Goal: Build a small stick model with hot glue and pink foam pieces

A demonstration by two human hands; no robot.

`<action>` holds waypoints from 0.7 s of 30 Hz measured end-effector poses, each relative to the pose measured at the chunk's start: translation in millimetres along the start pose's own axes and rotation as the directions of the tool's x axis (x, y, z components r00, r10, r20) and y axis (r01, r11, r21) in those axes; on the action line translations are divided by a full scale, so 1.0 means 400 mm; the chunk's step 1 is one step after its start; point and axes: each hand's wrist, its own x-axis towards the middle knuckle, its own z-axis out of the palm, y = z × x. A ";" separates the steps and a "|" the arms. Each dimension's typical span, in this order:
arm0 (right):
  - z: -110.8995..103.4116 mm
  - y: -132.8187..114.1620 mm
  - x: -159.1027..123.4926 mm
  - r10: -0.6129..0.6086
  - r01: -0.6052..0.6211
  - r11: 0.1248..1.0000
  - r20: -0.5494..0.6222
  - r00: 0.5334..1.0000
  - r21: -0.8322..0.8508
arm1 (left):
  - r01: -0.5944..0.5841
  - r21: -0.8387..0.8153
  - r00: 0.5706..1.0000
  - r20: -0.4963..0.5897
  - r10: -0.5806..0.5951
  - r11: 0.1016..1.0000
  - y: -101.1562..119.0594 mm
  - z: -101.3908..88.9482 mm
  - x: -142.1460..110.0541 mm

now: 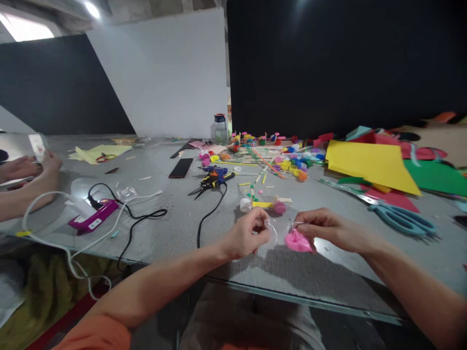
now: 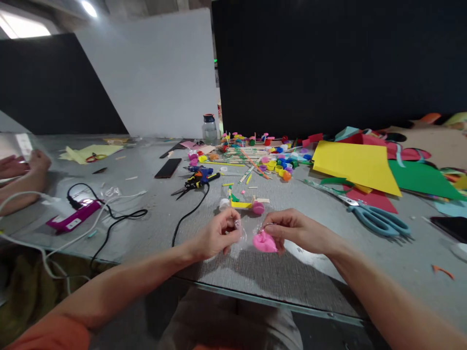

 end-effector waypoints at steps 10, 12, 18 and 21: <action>0.009 0.028 0.009 -0.020 0.015 0.999 -0.161 0.987 -0.030 | -0.195 0.190 0.967 -0.128 0.221 0.962 0.004 0.000 -0.004; 0.014 0.029 0.011 -0.032 0.031 0.999 -0.192 0.981 -0.010 | -0.086 -0.012 0.991 -0.104 0.085 0.996 0.001 -0.001 0.004; 0.032 0.018 0.014 -0.090 0.085 0.996 -0.172 0.981 -0.035 | 0.147 -0.148 0.966 0.232 -0.110 0.978 -0.020 -0.009 0.019; 0.035 0.016 0.015 -0.094 0.096 0.995 -0.175 0.980 0.001 | 0.117 -0.119 0.973 0.213 -0.090 0.986 -0.025 -0.009 0.018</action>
